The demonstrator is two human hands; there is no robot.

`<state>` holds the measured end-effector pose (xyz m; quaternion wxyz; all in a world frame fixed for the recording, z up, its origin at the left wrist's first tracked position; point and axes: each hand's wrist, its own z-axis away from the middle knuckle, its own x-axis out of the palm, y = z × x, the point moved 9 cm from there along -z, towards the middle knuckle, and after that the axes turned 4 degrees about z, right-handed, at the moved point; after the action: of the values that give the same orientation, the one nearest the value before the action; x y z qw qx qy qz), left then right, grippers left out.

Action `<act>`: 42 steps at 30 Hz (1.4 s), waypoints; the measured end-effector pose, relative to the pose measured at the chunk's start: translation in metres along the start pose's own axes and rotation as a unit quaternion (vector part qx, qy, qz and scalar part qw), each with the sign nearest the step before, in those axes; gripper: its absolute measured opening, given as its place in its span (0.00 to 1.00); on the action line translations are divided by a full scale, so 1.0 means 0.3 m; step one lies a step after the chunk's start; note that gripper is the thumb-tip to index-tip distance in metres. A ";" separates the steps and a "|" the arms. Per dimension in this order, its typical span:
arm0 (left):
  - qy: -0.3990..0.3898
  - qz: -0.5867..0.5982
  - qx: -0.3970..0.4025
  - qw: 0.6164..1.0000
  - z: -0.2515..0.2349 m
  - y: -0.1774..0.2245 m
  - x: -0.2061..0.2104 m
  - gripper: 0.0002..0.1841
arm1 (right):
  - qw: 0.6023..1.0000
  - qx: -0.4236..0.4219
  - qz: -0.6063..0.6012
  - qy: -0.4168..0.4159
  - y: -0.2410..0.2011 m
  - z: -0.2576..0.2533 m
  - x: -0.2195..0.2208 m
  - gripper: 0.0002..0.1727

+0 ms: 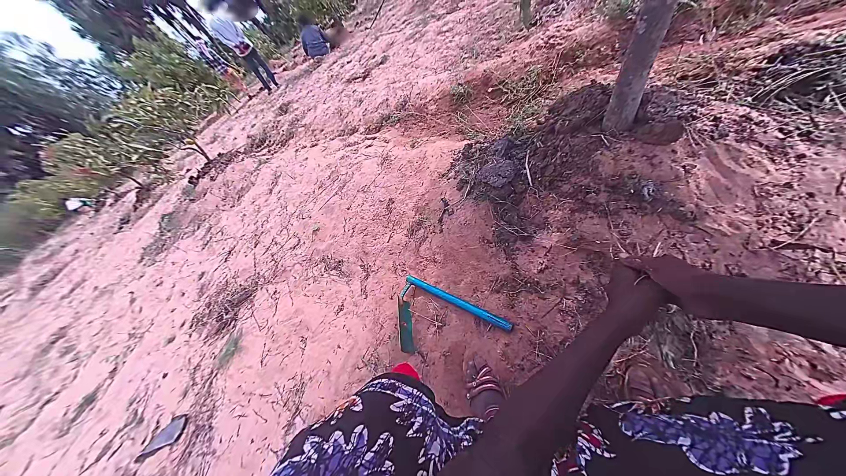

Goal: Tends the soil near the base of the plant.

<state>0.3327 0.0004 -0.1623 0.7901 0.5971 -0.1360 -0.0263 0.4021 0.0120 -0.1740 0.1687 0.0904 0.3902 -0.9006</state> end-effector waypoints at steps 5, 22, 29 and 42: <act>-0.066 -0.008 -0.058 0.996 -0.002 0.019 0.017 0.22 | 0.999 -0.003 -0.047 0.015 -0.001 -0.044 -0.044 0.21; 0.127 0.002 -0.015 0.992 -0.028 0.022 -0.122 0.14 | 0.999 -0.029 -0.013 0.043 -0.116 0.031 -0.024 0.25; 0.223 -0.138 0.013 0.965 -0.008 0.120 -0.211 0.32 | 0.993 -0.102 -0.011 0.060 -0.221 0.047 -0.036 0.25; 0.038 -0.085 0.061 0.994 -0.037 0.119 -0.104 0.25 | 0.988 -0.115 -0.033 0.095 -0.278 0.063 -0.058 0.24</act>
<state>0.3012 0.0275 -0.1368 0.7519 0.6538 -0.0563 -0.0624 0.3864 0.0556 -0.0999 0.1107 0.1422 0.5084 -0.8421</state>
